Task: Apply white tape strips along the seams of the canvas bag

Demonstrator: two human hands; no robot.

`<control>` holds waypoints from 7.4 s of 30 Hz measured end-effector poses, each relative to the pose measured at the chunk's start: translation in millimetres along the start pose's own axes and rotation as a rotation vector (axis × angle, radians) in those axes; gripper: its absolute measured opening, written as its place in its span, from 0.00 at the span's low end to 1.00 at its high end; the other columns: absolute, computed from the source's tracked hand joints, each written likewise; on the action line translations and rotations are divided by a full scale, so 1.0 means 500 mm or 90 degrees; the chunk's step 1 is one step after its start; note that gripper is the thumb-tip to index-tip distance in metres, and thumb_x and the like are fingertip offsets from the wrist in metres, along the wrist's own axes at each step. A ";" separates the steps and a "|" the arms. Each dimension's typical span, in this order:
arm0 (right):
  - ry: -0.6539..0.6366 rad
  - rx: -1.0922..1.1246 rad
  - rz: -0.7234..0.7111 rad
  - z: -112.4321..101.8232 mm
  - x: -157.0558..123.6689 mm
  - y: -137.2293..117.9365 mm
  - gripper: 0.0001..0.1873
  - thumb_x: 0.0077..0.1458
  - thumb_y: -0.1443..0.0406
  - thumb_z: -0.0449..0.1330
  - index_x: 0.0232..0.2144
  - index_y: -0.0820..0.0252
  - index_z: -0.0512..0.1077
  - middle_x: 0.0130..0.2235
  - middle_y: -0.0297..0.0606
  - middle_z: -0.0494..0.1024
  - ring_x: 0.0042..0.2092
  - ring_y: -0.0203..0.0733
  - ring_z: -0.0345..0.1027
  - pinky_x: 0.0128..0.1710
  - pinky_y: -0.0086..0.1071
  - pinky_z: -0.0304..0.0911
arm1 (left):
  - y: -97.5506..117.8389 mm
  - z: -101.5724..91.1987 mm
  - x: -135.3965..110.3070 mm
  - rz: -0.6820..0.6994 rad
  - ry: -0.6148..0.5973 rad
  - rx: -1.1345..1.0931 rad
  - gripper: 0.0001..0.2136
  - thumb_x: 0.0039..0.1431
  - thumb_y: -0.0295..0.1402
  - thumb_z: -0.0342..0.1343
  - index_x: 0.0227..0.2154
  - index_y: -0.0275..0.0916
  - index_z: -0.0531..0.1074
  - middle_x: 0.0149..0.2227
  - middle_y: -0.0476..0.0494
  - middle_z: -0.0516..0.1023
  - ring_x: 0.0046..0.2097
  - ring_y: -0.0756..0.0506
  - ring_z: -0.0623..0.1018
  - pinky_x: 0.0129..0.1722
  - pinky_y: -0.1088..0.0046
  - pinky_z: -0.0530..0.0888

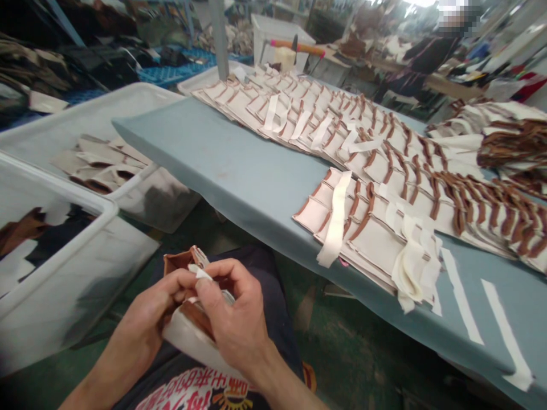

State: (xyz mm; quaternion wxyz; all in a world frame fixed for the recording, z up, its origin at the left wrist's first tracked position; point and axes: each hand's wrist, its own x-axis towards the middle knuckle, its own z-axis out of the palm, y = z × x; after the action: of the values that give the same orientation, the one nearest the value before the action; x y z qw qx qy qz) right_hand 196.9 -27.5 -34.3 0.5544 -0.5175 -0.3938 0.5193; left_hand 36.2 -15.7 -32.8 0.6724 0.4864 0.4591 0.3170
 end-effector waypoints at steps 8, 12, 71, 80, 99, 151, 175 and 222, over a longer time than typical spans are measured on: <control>0.009 0.063 0.061 0.015 0.011 0.022 0.19 0.65 0.50 0.68 0.33 0.59 0.80 0.32 0.36 0.83 0.33 0.39 0.73 0.36 0.32 0.72 | 0.014 0.007 -0.020 -0.045 0.046 -0.011 0.16 0.64 0.48 0.67 0.40 0.43 0.70 0.32 0.51 0.77 0.32 0.47 0.75 0.32 0.75 0.71; 0.033 0.033 0.056 0.018 0.017 0.040 0.23 0.66 0.46 0.66 0.30 0.57 0.76 0.29 0.35 0.79 0.31 0.39 0.70 0.33 0.32 0.70 | 0.030 0.009 -0.019 -0.058 0.091 0.078 0.15 0.60 0.46 0.67 0.29 0.42 0.70 0.27 0.53 0.72 0.29 0.48 0.68 0.29 0.76 0.66; 0.115 -0.582 -0.311 0.038 -0.015 0.025 0.16 0.75 0.63 0.59 0.32 0.57 0.76 0.27 0.33 0.85 0.27 0.40 0.82 0.30 0.32 0.62 | 0.033 -0.046 0.030 0.060 0.033 0.221 0.13 0.64 0.41 0.59 0.31 0.39 0.82 0.32 0.44 0.87 0.33 0.43 0.84 0.32 0.73 0.78; 0.037 -0.556 -0.196 0.018 -0.026 0.022 0.11 0.72 0.62 0.62 0.34 0.56 0.76 0.27 0.34 0.85 0.26 0.41 0.81 0.28 0.31 0.59 | 0.031 -0.029 0.024 0.068 0.085 0.296 0.14 0.62 0.39 0.54 0.32 0.38 0.82 0.28 0.46 0.86 0.29 0.44 0.81 0.29 0.73 0.75; -0.086 -0.302 0.111 0.003 0.004 0.001 0.13 0.61 0.57 0.65 0.28 0.53 0.69 0.22 0.25 0.71 0.25 0.36 0.63 0.24 0.27 0.53 | 0.026 -0.024 -0.002 0.148 0.120 0.366 0.12 0.65 0.34 0.55 0.33 0.41 0.84 0.25 0.52 0.82 0.26 0.48 0.79 0.27 0.77 0.73; -0.414 -0.124 -0.044 -0.042 0.099 -0.071 0.12 0.57 0.58 0.67 0.29 0.58 0.71 0.24 0.25 0.65 0.25 0.31 0.53 0.24 0.27 0.51 | 0.078 -0.079 0.028 0.720 -0.043 0.581 0.11 0.73 0.19 0.53 0.52 0.37 0.73 0.36 0.46 0.85 0.35 0.47 0.85 0.39 0.74 0.81; -0.451 -0.170 -0.010 -0.049 0.067 -0.126 0.06 0.55 0.63 0.64 0.30 0.57 0.70 0.26 0.25 0.67 0.27 0.31 0.55 0.27 0.27 0.52 | 0.095 -0.089 -0.022 0.538 -0.015 0.567 0.13 0.79 0.27 0.45 0.51 0.45 0.74 0.39 0.52 0.85 0.36 0.48 0.84 0.37 0.77 0.78; -0.499 -0.433 -0.338 -0.082 0.068 -0.131 0.08 0.68 0.65 0.58 0.33 0.55 0.73 0.29 0.31 0.80 0.31 0.38 0.72 0.35 0.32 0.61 | 0.121 -0.071 0.031 0.135 -0.301 0.304 0.24 0.72 0.46 0.58 0.22 0.42 0.60 0.21 0.57 0.56 0.24 0.52 0.59 0.23 0.75 0.56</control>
State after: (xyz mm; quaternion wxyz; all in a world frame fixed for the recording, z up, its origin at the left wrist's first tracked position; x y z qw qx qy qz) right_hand 252.7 4.1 20.3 0.2809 -0.3190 -0.8307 0.3595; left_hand 10.3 30.6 15.6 0.5908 0.7349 0.2986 0.1473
